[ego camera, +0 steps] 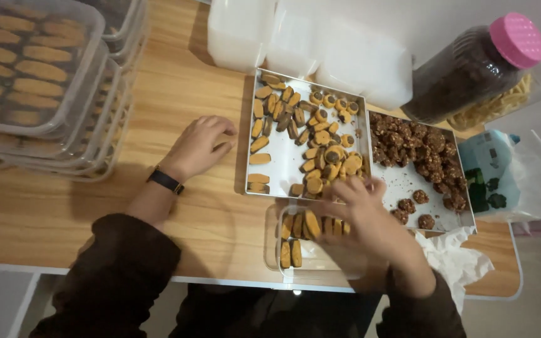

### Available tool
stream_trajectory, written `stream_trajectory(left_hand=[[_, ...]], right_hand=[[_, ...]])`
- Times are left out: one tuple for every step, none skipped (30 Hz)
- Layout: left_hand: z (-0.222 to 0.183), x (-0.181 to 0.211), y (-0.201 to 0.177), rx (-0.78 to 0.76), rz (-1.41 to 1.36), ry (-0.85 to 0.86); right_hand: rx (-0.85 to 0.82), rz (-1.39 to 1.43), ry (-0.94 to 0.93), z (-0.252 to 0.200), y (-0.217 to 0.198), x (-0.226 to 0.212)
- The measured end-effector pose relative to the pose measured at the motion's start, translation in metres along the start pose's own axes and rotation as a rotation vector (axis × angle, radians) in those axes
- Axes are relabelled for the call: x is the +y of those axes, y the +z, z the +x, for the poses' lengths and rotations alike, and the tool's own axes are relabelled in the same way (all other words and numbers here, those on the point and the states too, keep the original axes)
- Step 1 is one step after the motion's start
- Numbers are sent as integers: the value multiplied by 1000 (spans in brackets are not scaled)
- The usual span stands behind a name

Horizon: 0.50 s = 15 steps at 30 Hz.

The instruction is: A person is neatly arranging cookies from a metal tray into a plastic container on a wooden table.

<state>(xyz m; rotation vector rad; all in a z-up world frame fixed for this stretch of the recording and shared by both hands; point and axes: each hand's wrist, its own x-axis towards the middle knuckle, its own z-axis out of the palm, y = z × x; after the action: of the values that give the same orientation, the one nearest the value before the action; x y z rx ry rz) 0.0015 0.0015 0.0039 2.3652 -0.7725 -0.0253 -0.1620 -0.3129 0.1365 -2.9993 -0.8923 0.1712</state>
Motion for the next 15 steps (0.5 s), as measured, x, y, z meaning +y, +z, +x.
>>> stream_trajectory(left_hand=[[1,-4,4,-5,-5,0],[1,-8,9,36,-23,28],[1,-12,13,78,-43,55],[1,-15,16,71,-47,55],[1,-18,19,93,-51,79],[2,-21,20,117,-52,107],[2,-21,20,112,-54,110],[2,-21,20,106,-60,105],[1,-20,19,100,-65,100],[2,-19,18,98,-65,100],[2,-17,17,100,-62,109],[0,-16,16,104,-59,113],[0,-16,16,104,-58,107],[0,-16,16,98,-63,101],[0,-16,16,91,-68,96]], right_hand=[[-5,2,4,-13,9,-1],[0,32,13,-26,18,-3],[6,61,21,-40,27,-5],[1,65,26,-48,38,-1],[16,29,28,-56,50,3],[35,-9,31,-64,60,7],[34,-7,36,-64,63,6],[2,44,58,-64,65,5],[-28,95,79,-64,67,4],[-29,97,79,-63,68,3],[3,90,55,-61,70,1],[33,82,24,-59,71,-1],[30,85,19,-59,70,-2],[41,81,22,-60,70,-4],[52,77,25,-60,70,-6]])
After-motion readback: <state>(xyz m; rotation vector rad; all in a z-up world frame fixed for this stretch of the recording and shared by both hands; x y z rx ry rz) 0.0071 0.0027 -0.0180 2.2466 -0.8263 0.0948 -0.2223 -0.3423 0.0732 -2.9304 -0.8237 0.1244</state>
